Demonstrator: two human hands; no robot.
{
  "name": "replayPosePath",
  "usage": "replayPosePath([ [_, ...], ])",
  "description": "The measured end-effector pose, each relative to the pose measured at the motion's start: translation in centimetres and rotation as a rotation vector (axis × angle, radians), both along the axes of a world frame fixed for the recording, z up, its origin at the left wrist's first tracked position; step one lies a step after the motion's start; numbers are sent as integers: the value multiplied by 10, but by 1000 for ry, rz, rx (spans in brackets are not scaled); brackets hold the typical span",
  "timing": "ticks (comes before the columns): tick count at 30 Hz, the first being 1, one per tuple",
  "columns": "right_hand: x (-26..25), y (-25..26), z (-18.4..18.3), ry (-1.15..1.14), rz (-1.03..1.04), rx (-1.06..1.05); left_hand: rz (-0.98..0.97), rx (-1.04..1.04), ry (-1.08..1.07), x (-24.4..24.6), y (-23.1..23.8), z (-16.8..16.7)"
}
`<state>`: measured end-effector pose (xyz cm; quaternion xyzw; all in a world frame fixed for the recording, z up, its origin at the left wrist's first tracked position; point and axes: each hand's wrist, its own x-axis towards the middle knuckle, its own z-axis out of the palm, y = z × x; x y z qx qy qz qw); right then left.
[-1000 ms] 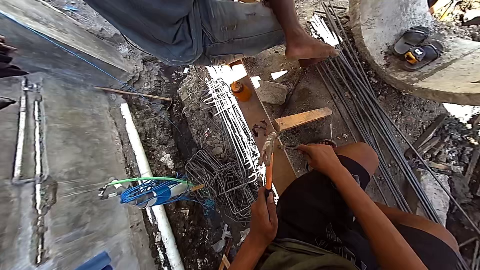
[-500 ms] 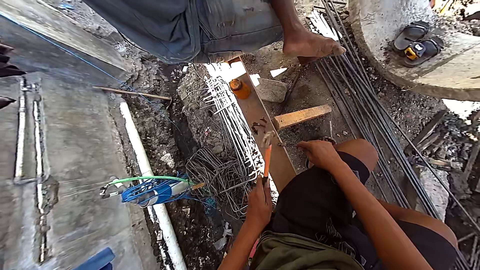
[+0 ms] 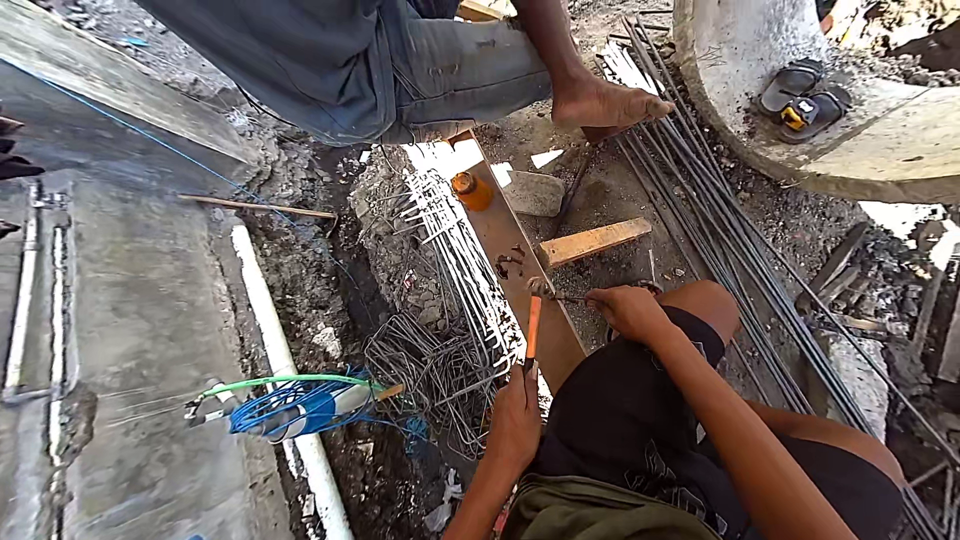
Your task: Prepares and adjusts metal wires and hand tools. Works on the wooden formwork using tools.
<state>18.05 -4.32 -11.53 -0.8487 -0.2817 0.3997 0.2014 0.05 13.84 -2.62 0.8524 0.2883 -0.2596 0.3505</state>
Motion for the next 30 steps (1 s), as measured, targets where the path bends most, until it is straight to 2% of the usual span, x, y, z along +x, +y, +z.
replayPosePath([
  [3, -5, -2, -7, 9, -36, 10, -39, 144, -436, -18, -13, 2],
  [5, -3, -2, -11, -4, -41, 18, -72, 241, -614, -23, -15, -10],
  [6, -3, -2, -12, -8, -38, 23, -93, 271, -572, -26, -14, -16],
  [7, -4, -2, -12, -12, -32, 28, -106, 256, -416, -28, -12, -18],
  [9, -4, -2, -11, -21, -11, 26, -88, 117, 25, -14, -5, -8],
  [10, -1, -2, -8, -15, -2, 23, -81, 93, 53, -9, -4, -5],
  [11, 2, -2, -7, -7, 0, 19, -76, 94, -26, -9, -6, -1],
  [13, -1, -2, -10, 7, -22, 12, -79, 178, -326, -21, -13, 2],
  [15, -2, -4, -14, -3, -31, 20, -94, 282, -541, -27, -16, -6],
  [16, 0, -4, -14, -7, -31, 26, -108, 309, -544, -27, -15, -13],
  [17, -1, -4, -14, -5, -28, 28, -125, 308, -450, -28, -12, -18],
  [19, -2, -4, -10, 6, -15, 19, -111, 171, -32, -17, -2, -19],
  [20, -1, -4, -8, 8, -6, 15, -94, 137, 22, -13, 3, -20],
  [25, 1, -8, -6, 28, 2, 28, -46, 178, -313, -16, -4, -14],
  [26, 1, -7, -5, 23, 6, 34, -54, 194, -306, -15, -5, -15],
  [29, -3, -10, 4, 9, -10, 37, -90, 162, -24, -10, -4, -12],
  [30, -4, -14, 10, -11, -42, 35, -84, 170, -17, -11, -5, -12],
])
